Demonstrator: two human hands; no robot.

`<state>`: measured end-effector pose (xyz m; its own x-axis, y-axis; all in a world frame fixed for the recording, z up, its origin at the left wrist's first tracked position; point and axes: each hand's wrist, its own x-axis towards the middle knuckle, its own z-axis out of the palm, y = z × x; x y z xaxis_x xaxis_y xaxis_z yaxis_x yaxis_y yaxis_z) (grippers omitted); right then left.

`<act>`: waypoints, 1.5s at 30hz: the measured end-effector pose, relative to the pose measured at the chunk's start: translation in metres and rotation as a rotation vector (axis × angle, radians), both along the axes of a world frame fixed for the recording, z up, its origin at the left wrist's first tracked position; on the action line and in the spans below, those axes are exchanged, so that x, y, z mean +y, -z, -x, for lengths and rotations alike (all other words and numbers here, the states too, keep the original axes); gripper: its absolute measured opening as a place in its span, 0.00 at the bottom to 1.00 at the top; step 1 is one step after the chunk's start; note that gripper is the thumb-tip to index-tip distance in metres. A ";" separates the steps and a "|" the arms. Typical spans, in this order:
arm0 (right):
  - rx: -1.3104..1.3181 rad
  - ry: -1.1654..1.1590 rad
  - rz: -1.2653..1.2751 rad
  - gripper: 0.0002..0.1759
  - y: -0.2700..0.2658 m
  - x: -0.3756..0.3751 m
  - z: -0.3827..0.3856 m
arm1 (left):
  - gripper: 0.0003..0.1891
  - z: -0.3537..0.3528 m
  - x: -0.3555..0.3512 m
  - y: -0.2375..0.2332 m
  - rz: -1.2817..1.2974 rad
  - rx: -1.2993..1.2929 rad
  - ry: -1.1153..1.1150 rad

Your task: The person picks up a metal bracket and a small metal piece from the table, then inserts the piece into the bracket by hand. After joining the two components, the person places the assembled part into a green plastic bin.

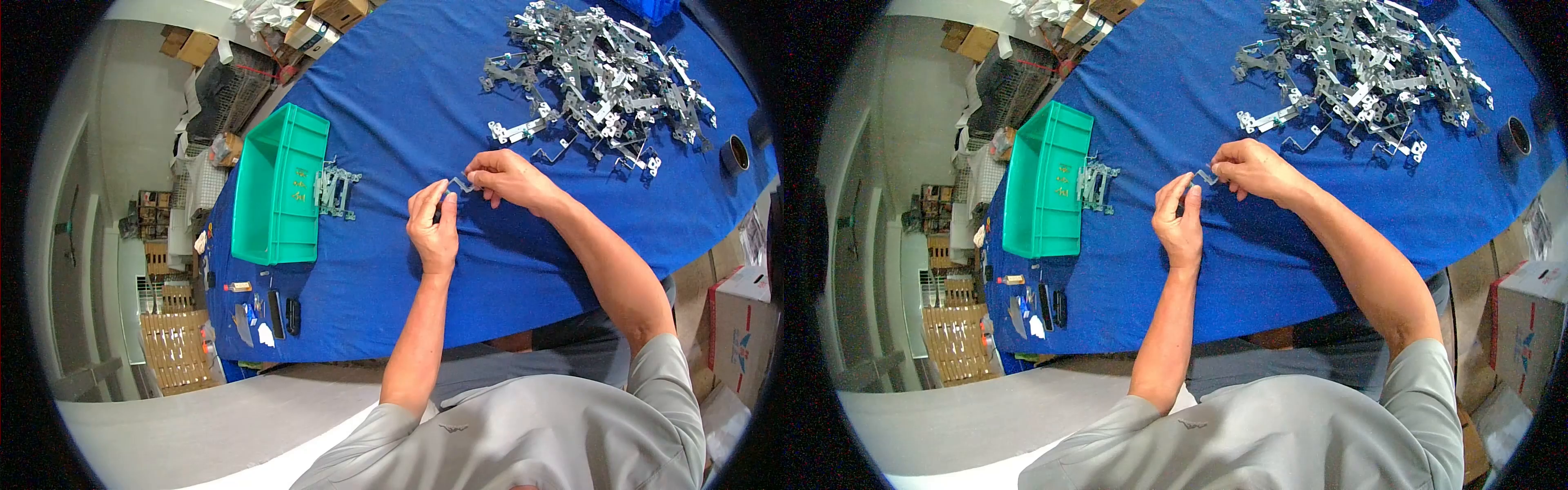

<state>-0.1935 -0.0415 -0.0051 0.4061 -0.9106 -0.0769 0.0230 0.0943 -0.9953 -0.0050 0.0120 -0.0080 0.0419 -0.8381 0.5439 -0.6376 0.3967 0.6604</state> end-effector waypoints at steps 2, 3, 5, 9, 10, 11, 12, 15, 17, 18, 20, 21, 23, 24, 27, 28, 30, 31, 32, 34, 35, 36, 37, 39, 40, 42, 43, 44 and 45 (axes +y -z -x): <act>0.041 -0.019 0.016 0.12 0.000 0.000 0.001 | 0.11 0.000 0.000 -0.001 -0.006 0.002 0.036; 0.075 -0.035 0.008 0.11 -0.003 0.000 0.002 | 0.11 0.000 0.000 -0.001 0.002 0.006 0.049; 0.142 -0.068 -0.008 0.10 -0.010 0.002 0.005 | 0.11 0.000 0.000 -0.001 0.018 0.013 0.076; 0.048 0.135 0.203 0.11 -0.003 0.002 -0.002 | 0.10 0.003 0.001 -0.002 -0.068 0.074 0.039; 0.031 0.174 0.173 0.11 -0.008 0.002 -0.001 | 0.10 0.001 -0.001 0.003 -0.062 0.085 0.021; 0.013 0.213 0.144 0.12 -0.011 0.003 0.000 | 0.10 0.000 -0.003 0.008 -0.055 0.096 0.004; 0.068 0.201 0.167 0.12 -0.009 0.001 0.001 | 0.11 0.001 -0.003 0.006 -0.139 0.213 -0.035; 0.029 0.079 0.180 0.12 -0.005 0.001 -0.001 | 0.13 0.002 -0.002 0.004 -0.295 0.458 -0.107; 0.098 -0.001 0.202 0.11 -0.008 0.004 0.000 | 0.13 0.001 -0.003 0.008 -0.271 0.483 -0.097; 0.132 -0.042 0.212 0.10 -0.010 0.005 0.001 | 0.13 0.001 -0.003 0.008 -0.272 0.492 -0.098; 0.154 -0.041 0.236 0.11 -0.009 0.006 0.000 | 0.13 0.001 -0.002 0.007 -0.274 0.509 -0.101; 0.166 -0.040 0.248 0.11 -0.008 0.006 0.000 | 0.13 0.001 -0.002 0.006 -0.271 0.502 -0.098; 0.171 -0.004 0.259 0.12 -0.007 0.006 -0.001 | 0.13 0.002 -0.001 0.005 -0.267 0.487 -0.091; 0.174 0.015 0.264 0.13 -0.007 0.006 -0.002 | 0.13 0.001 -0.001 0.006 -0.255 0.459 -0.088; 0.300 0.034 0.322 0.12 -0.011 0.006 0.001 | 0.13 -0.001 -0.001 0.008 -0.216 0.390 -0.075; 0.302 0.054 0.359 0.12 -0.009 0.006 0.001 | 0.13 -0.001 -0.001 0.008 -0.201 0.378 -0.069; 0.307 0.096 0.431 0.11 -0.003 0.006 -0.001 | 0.13 -0.002 -0.002 0.009 -0.181 0.357 -0.053; 0.304 0.097 0.422 0.11 -0.002 0.006 -0.001 | 0.13 -0.002 -0.002 0.009 -0.176 0.347 -0.044; 0.301 0.097 0.414 0.11 0.000 0.005 -0.002 | 0.13 -0.002 -0.002 0.010 -0.170 0.338 -0.035; 0.280 0.077 0.349 0.10 -0.002 0.004 -0.001 | 0.12 -0.007 -0.004 0.014 -0.126 0.244 -0.027; 0.262 0.058 0.293 0.10 -0.003 0.004 0.000 | 0.12 -0.008 -0.005 0.016 -0.103 0.198 -0.024; 0.243 0.039 0.237 0.10 -0.004 0.004 0.001 | 0.12 -0.007 -0.005 0.014 -0.089 0.191 -0.019; 0.169 0.038 0.159 0.10 -0.006 0.004 0.000 | 0.12 -0.006 -0.004 0.012 -0.075 0.185 -0.014; 0.019 0.037 0.002 0.10 -0.009 0.005 -0.001 | 0.12 -0.002 -0.001 0.006 -0.089 0.190 -0.003; 0.002 0.021 0.008 0.12 -0.007 0.004 -0.001 | 0.12 0.001 0.001 0.002 -0.117 0.202 0.002; -0.031 -0.012 0.018 0.15 -0.001 0.001 -0.001 | 0.12 0.002 0.002 0.000 -0.124 0.197 0.026; 0.001 -0.029 0.018 0.15 -0.001 0.001 0.000 | 0.12 0.001 0.001 0.001 -0.103 0.180 0.044; 0.033 -0.045 0.017 0.15 -0.001 0.000 0.002 | 0.12 0.000 0.001 0.001 -0.082 0.164 0.063; 0.064 -0.062 0.016 0.15 -0.003 0.000 0.004 | 0.12 0.000 0.001 0.001 -0.096 0.164 0.061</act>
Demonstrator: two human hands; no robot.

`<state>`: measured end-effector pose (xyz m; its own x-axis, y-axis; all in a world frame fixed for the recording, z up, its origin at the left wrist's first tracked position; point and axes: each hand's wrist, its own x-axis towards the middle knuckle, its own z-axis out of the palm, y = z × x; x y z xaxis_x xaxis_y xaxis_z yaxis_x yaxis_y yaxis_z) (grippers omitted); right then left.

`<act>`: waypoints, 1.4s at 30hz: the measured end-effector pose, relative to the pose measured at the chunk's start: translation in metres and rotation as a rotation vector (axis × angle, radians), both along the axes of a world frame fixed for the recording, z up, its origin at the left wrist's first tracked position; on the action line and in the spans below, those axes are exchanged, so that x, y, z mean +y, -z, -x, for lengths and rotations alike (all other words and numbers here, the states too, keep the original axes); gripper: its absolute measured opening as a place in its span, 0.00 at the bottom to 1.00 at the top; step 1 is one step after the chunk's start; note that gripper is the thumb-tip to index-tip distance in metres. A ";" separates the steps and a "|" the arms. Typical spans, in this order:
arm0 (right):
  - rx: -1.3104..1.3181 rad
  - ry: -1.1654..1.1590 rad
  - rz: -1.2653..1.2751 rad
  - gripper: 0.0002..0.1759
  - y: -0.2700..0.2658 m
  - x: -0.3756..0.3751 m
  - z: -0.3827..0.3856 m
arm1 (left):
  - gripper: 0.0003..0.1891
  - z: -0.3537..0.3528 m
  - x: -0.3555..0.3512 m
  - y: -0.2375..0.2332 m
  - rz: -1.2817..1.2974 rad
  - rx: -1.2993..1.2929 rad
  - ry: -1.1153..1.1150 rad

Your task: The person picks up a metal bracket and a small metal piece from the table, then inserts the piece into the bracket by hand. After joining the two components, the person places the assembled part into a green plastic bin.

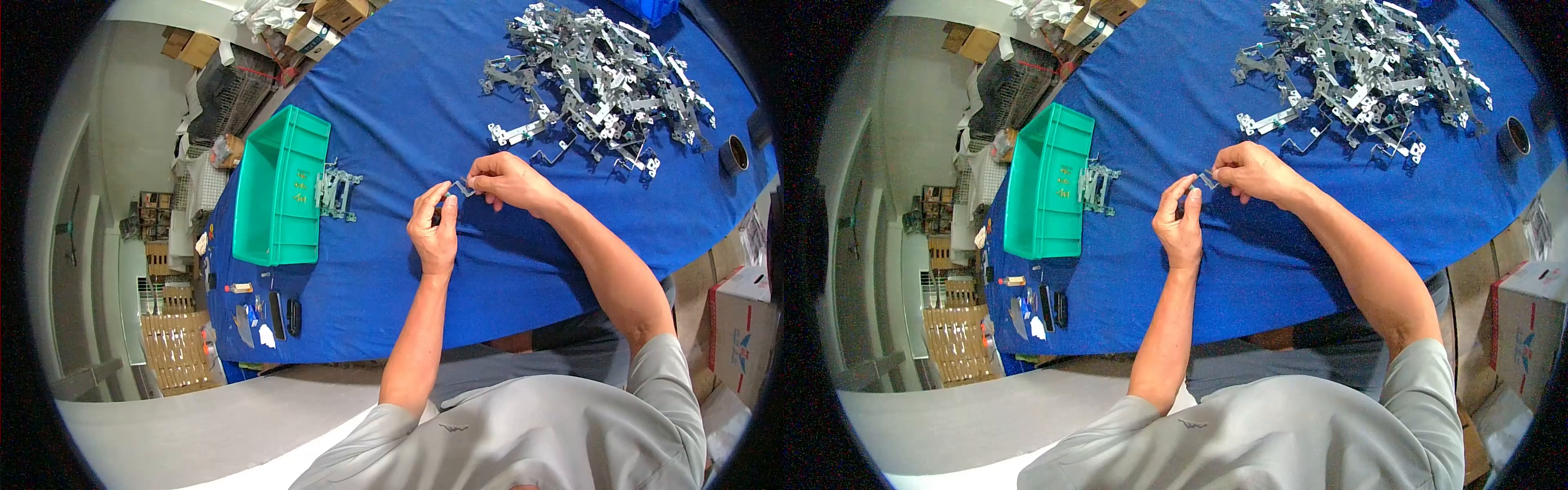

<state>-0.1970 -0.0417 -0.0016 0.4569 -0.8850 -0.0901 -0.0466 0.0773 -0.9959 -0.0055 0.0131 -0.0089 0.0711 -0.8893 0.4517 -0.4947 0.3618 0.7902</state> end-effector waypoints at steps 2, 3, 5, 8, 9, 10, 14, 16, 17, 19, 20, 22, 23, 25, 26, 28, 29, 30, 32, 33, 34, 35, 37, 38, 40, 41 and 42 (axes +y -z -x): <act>0.062 0.047 0.066 0.15 -0.005 0.002 0.001 | 0.12 0.000 0.000 -0.001 -0.027 0.001 -0.003; 0.094 0.069 0.100 0.15 -0.007 0.003 0.002 | 0.11 0.000 0.000 -0.001 -0.026 -0.013 0.006; 0.072 0.164 0.176 0.13 0.007 -0.001 -0.004 | 0.11 0.000 0.000 0.000 -0.024 -0.043 0.024; 0.001 0.241 0.136 0.12 -0.004 0.002 -0.004 | 0.11 -0.001 0.002 0.004 -0.235 0.128 -0.054; -0.029 0.255 0.099 0.12 -0.010 0.004 -0.004 | 0.12 0.000 0.001 0.004 -0.233 0.179 -0.083; -0.029 0.220 0.128 0.12 -0.010 0.004 -0.006 | 0.12 0.001 0.000 0.004 -0.231 0.227 -0.113; 0.010 0.108 0.252 0.12 -0.007 0.007 -0.004 | 0.14 0.003 -0.001 0.004 -0.240 0.272 -0.144; 0.070 0.074 0.334 0.13 -0.006 0.006 -0.005 | 0.14 0.003 -0.002 0.003 -0.234 0.267 -0.146; 0.079 0.088 0.351 0.13 -0.006 0.007 -0.006 | 0.13 0.004 -0.002 0.003 -0.231 0.264 -0.147; 0.083 0.074 0.352 0.13 -0.008 0.010 -0.007 | 0.13 0.003 -0.001 0.004 -0.234 0.252 -0.147; 0.085 0.067 0.353 0.13 -0.009 0.010 -0.007 | 0.13 0.003 -0.001 0.004 -0.235 0.246 -0.147; 0.100 0.075 0.381 0.13 -0.007 0.010 -0.007 | 0.13 0.003 -0.001 0.004 -0.242 0.198 -0.151; 0.107 0.079 0.395 0.13 -0.006 0.009 -0.007 | 0.13 0.003 0.000 0.004 -0.245 0.174 -0.152; 0.129 0.093 0.403 0.13 -0.004 0.009 -0.007 | 0.13 0.002 0.000 0.005 -0.229 0.165 -0.141; 0.141 0.099 0.407 0.13 -0.004 0.008 -0.007 | 0.13 0.002 -0.001 0.005 -0.222 0.161 -0.136; 0.146 0.105 0.396 0.13 -0.006 0.009 -0.006 | 0.13 0.002 -0.001 0.006 -0.218 0.180 -0.143; 0.148 0.109 0.391 0.13 -0.008 0.009 -0.006 | 0.13 0.002 -0.001 0.006 -0.215 0.189 -0.146; 0.156 0.108 0.387 0.13 -0.010 0.010 -0.005 | 0.13 0.002 -0.001 0.006 -0.216 0.200 -0.147; 0.173 0.106 0.380 0.14 -0.014 0.010 -0.004 | 0.12 0.002 -0.002 0.006 -0.220 0.223 -0.149; 0.172 0.103 0.383 0.14 -0.014 0.010 -0.004 | 0.12 0.001 -0.002 0.006 -0.218 0.219 -0.145; 0.172 0.101 0.387 0.14 -0.012 0.010 -0.005 | 0.13 0.001 -0.001 0.006 -0.217 0.215 -0.141; 0.171 0.098 0.390 0.13 -0.010 0.010 -0.005 | 0.13 0.002 -0.001 0.006 -0.215 0.211 -0.138; 0.176 0.109 0.423 0.13 -0.007 0.010 -0.005 | 0.12 0.001 0.000 0.005 -0.243 0.204 -0.153; 0.179 0.115 0.439 0.12 -0.006 0.009 -0.005 | 0.12 0.001 0.000 0.004 -0.256 0.200 -0.161; 0.238 0.157 0.479 0.12 -0.003 0.010 -0.007 | 0.11 0.003 -0.002 0.002 -0.029 0.006 -0.147; 0.267 0.178 0.498 0.12 -0.002 0.010 -0.007 | 0.11 0.003 -0.003 0.002 0.085 -0.091 -0.140; 0.265 0.172 0.492 0.11 -0.002 0.010 -0.007 | 0.11 0.004 -0.002 0.000 0.056 -0.070 -0.139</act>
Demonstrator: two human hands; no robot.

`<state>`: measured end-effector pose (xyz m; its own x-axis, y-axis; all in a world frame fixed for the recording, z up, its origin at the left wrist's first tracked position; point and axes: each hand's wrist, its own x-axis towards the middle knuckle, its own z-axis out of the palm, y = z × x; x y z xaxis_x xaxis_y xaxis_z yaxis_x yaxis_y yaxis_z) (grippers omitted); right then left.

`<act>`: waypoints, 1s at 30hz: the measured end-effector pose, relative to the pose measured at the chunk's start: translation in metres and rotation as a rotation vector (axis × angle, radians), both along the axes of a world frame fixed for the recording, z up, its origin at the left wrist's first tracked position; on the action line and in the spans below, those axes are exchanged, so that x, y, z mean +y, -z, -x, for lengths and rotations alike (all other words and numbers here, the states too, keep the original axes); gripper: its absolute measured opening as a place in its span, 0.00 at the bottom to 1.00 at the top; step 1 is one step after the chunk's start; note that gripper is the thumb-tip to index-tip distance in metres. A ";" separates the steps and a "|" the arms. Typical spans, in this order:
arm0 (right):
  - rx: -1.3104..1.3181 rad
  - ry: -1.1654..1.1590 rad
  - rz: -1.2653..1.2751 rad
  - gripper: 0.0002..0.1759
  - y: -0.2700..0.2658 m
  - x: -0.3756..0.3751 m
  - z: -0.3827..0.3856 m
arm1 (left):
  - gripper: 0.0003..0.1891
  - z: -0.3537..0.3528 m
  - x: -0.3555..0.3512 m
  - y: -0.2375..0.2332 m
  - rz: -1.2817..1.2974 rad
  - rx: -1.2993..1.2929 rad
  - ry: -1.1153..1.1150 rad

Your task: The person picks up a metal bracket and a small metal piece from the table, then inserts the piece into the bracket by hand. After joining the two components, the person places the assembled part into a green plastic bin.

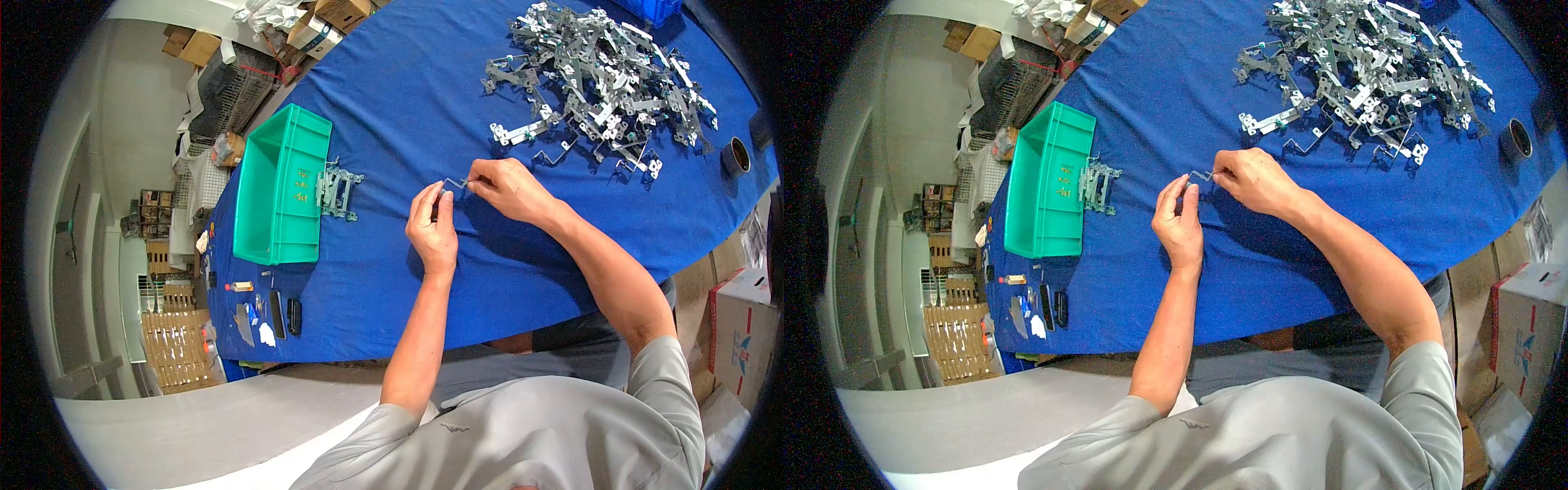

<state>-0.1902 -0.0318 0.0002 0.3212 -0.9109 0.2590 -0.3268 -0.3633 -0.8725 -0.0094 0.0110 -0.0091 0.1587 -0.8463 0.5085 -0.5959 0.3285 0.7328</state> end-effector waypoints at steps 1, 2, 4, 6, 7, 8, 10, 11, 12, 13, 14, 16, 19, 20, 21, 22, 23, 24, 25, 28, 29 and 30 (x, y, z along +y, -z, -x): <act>-0.001 -0.006 -0.006 0.11 0.001 0.000 0.001 | 0.11 0.001 0.001 -0.002 -0.027 0.023 0.000; -0.002 -0.012 -0.012 0.10 0.001 -0.001 0.001 | 0.11 0.001 0.002 -0.003 -0.054 0.047 0.000; -0.031 -0.011 -0.060 0.09 0.004 -0.002 0.000 | 0.11 0.002 0.001 -0.004 -0.039 0.019 0.002; -0.056 -0.006 -0.071 0.08 0.005 -0.002 -0.001 | 0.11 0.002 0.001 -0.004 -0.037 0.017 0.003; -0.066 -0.002 -0.059 0.08 0.005 -0.001 -0.001 | 0.11 0.002 0.001 -0.003 -0.043 0.029 0.003; -0.077 0.003 -0.046 0.08 0.005 0.000 -0.002 | 0.11 0.001 0.002 -0.002 -0.048 0.042 0.002; -0.069 -0.012 -0.015 0.08 0.007 -0.002 -0.001 | 0.11 -0.005 -0.003 0.005 0.035 -0.060 0.002; -0.064 -0.020 0.001 0.08 0.008 -0.002 -0.001 | 0.11 -0.008 -0.004 0.009 0.076 -0.111 0.003; -0.064 -0.019 -0.001 0.08 0.007 -0.002 0.000 | 0.11 -0.008 -0.004 0.010 0.039 -0.072 -0.001; -0.063 -0.018 -0.003 0.08 0.006 -0.002 0.000 | 0.11 -0.008 -0.004 0.011 0.003 -0.034 -0.004; -0.062 -0.017 -0.005 0.08 0.005 -0.002 -0.001 | 0.11 -0.009 -0.004 0.013 -0.033 0.005 -0.007; -0.105 -0.006 -0.053 0.09 0.003 0.000 -0.002 | 0.11 -0.010 -0.005 0.016 -0.042 0.027 -0.003; -0.143 0.005 -0.107 0.11 0.002 0.001 -0.003 | 0.11 -0.009 -0.004 0.015 -0.092 0.061 -0.014; -0.151 0.008 -0.123 0.12 0.002 0.002 -0.004 | 0.11 -0.008 -0.004 0.014 -0.114 0.072 -0.021; -0.169 -0.014 -0.199 0.12 -0.002 0.002 -0.003 | 0.11 -0.008 -0.004 0.013 -0.052 0.016 -0.012; -0.188 -0.035 -0.275 0.13 -0.007 0.002 -0.001 | 0.11 -0.008 -0.005 0.012 0.011 -0.040 -0.004; -0.207 -0.056 -0.351 0.14 -0.010 0.001 0.000 | 0.11 -0.008 -0.005 0.011 0.073 -0.096 0.005; -0.172 -0.058 -0.289 0.14 -0.008 0.001 0.000 | 0.11 -0.006 -0.004 0.008 0.067 -0.114 0.022; -0.137 -0.059 -0.228 0.14 -0.005 0.000 0.001 | 0.11 -0.003 -0.001 0.004 0.062 -0.132 0.039; -0.029 -0.048 -0.050 0.12 0.006 -0.005 0.001 | 0.11 0.000 0.000 0.000 0.065 -0.180 0.062; 0.008 -0.041 0.009 0.12 0.010 -0.006 0.000 | 0.11 0.001 -0.001 -0.001 0.069 -0.194 0.064; -0.046 -0.002 0.061 0.12 0.009 -0.006 0.000 | 0.11 0.001 0.000 -0.001 0.065 -0.205 0.076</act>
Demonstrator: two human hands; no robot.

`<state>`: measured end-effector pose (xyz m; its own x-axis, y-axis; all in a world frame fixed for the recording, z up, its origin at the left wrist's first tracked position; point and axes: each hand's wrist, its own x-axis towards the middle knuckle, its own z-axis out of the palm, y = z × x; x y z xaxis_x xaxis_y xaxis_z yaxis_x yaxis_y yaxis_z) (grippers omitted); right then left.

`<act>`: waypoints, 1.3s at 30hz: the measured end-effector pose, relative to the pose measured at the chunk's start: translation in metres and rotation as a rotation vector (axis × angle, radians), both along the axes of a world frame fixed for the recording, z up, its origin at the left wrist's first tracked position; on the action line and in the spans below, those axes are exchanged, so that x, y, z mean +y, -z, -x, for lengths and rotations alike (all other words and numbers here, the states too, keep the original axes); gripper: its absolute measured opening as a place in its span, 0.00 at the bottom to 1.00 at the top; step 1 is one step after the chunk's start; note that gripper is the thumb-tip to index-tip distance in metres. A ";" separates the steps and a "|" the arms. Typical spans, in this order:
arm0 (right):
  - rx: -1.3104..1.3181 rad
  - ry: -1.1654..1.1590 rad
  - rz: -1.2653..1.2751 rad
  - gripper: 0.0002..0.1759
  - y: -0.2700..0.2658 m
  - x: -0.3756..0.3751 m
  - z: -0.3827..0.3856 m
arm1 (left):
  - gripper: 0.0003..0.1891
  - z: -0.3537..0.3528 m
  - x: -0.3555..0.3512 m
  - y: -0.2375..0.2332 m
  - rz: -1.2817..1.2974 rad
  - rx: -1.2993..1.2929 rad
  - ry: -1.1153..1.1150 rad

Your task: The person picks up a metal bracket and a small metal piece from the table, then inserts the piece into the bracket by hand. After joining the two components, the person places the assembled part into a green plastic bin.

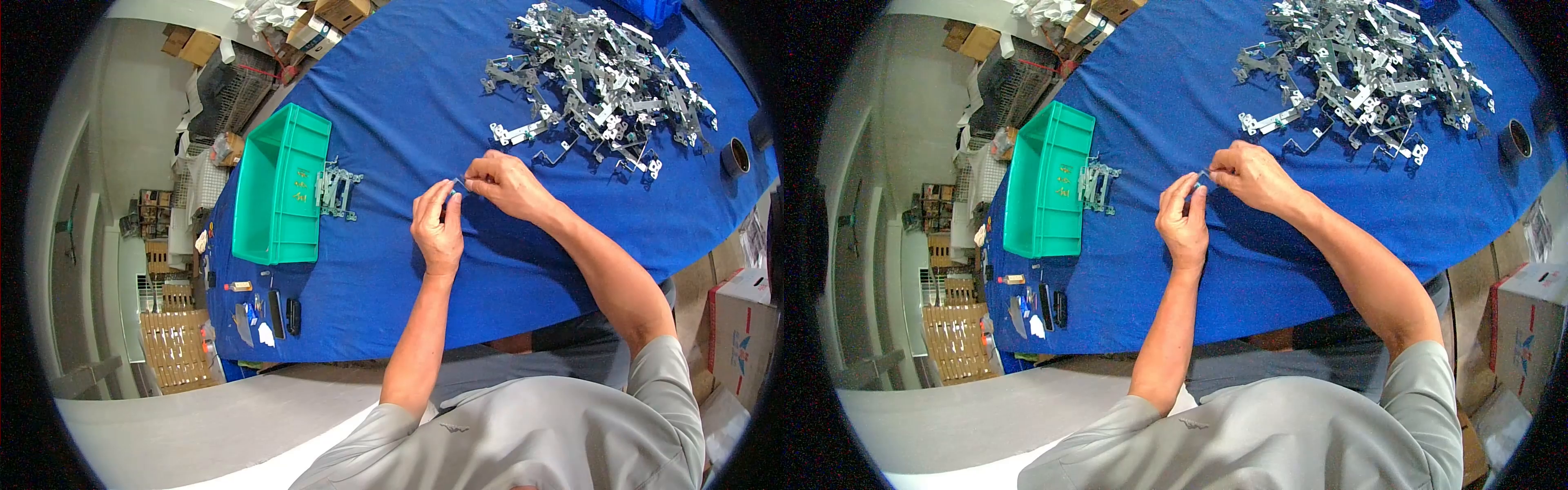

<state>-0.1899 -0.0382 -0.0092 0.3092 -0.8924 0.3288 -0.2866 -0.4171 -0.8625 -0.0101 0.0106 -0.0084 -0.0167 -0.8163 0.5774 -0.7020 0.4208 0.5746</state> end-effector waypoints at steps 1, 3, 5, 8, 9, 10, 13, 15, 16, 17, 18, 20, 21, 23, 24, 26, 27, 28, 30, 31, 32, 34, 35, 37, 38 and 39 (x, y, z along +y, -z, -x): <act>-0.055 0.039 0.052 0.12 0.000 0.000 -0.001 | 0.11 0.000 0.000 0.000 -0.005 -0.011 0.011; -0.176 0.082 0.028 0.12 -0.003 -0.001 -0.003 | 0.11 -0.001 -0.001 0.002 0.020 -0.033 0.020; -0.308 0.094 -0.123 0.12 -0.008 -0.001 -0.002 | 0.11 -0.002 -0.005 0.006 0.078 -0.053 0.017; -0.296 -0.037 -0.344 0.12 -0.016 0.003 0.001 | 0.12 -0.001 0.003 0.001 -0.400 0.479 -0.140; -0.247 -0.114 -0.344 0.12 -0.016 0.003 0.001 | 0.13 -0.001 0.001 0.003 -0.344 0.496 -0.106; -0.214 -0.128 -0.326 0.12 -0.015 0.004 0.001 | 0.13 -0.002 0.001 0.004 -0.343 0.492 -0.108; -0.139 -0.139 -0.280 0.13 -0.016 0.008 -0.001 | 0.13 -0.002 0.001 0.006 -0.334 0.485 -0.108; -0.108 -0.123 -0.267 0.14 -0.019 0.008 0.000 | 0.13 -0.002 0.001 0.007 -0.322 0.481 -0.101; -0.092 -0.116 -0.259 0.15 -0.021 0.008 0.000 | 0.13 -0.001 0.001 0.007 -0.316 0.459 -0.105; -0.093 -0.106 -0.264 0.15 -0.021 0.008 0.000 | 0.13 -0.001 0.001 0.007 -0.311 0.437 -0.109; -0.094 -0.096 -0.268 0.15 -0.022 0.009 0.000 | 0.13 -0.001 0.001 0.007 -0.305 0.414 -0.112; -0.083 -0.085 -0.280 0.15 -0.023 0.008 0.001 | 0.13 -0.002 0.001 0.006 -0.314 0.413 -0.115; -0.071 -0.085 -0.289 0.15 -0.024 0.008 0.002 | 0.13 -0.002 0.001 0.005 -0.318 0.412 -0.116; -0.062 -0.082 -0.296 0.15 -0.025 0.008 0.003 | 0.13 -0.001 0.002 0.004 -0.315 0.407 -0.113; -0.065 -0.079 -0.295 0.15 -0.025 0.008 0.003 | 0.13 0.000 0.002 0.003 -0.314 0.404 -0.112; -0.062 -0.073 -0.261 0.14 -0.024 0.008 0.002 | 0.12 -0.001 0.002 0.004 -0.321 0.407 -0.107; -0.056 -0.071 -0.227 0.13 -0.020 0.007 0.002 | 0.12 -0.002 0.002 0.004 -0.323 0.408 -0.105; -0.051 -0.069 -0.194 0.12 -0.016 0.006 0.001 | 0.12 -0.005 0.001 0.008 -0.266 0.350 -0.099; 0.006 -0.032 -0.101 0.12 -0.009 0.005 0.000 | 0.11 -0.009 -0.003 0.012 -0.150 0.236 -0.086; 0.034 -0.014 -0.055 0.12 -0.007 0.004 0.000 | 0.11 -0.008 -0.003 0.011 -0.103 0.205 -0.074; 0.036 -0.009 -0.065 0.11 -0.005 0.004 0.000 | 0.11 -0.006 -0.003 0.010 -0.057 0.174 -0.062; 0.039 0.000 -0.087 0.11 -0.006 0.005 0.000 | 0.10 -0.001 -0.001 0.001 -0.044 0.167 -0.054; 0.030 0.009 -0.101 0.11 -0.006 0.005 0.000 | 0.10 0.001 0.001 -0.002 -0.078 0.190 -0.059; 0.010 0.028 -0.128 0.12 -0.007 0.005 0.000 | 0.10 0.002 0.002 -0.003 -0.110 0.208 -0.063; -0.017 0.034 -0.133 0.11 -0.007 0.005 0.000 | 0.10 0.002 0.002 -0.003 -0.108 0.203 -0.062; -0.045 0.040 -0.138 0.11 -0.006 0.006 -0.001 | 0.10 0.002 0.002 -0.004 -0.105 0.198 -0.062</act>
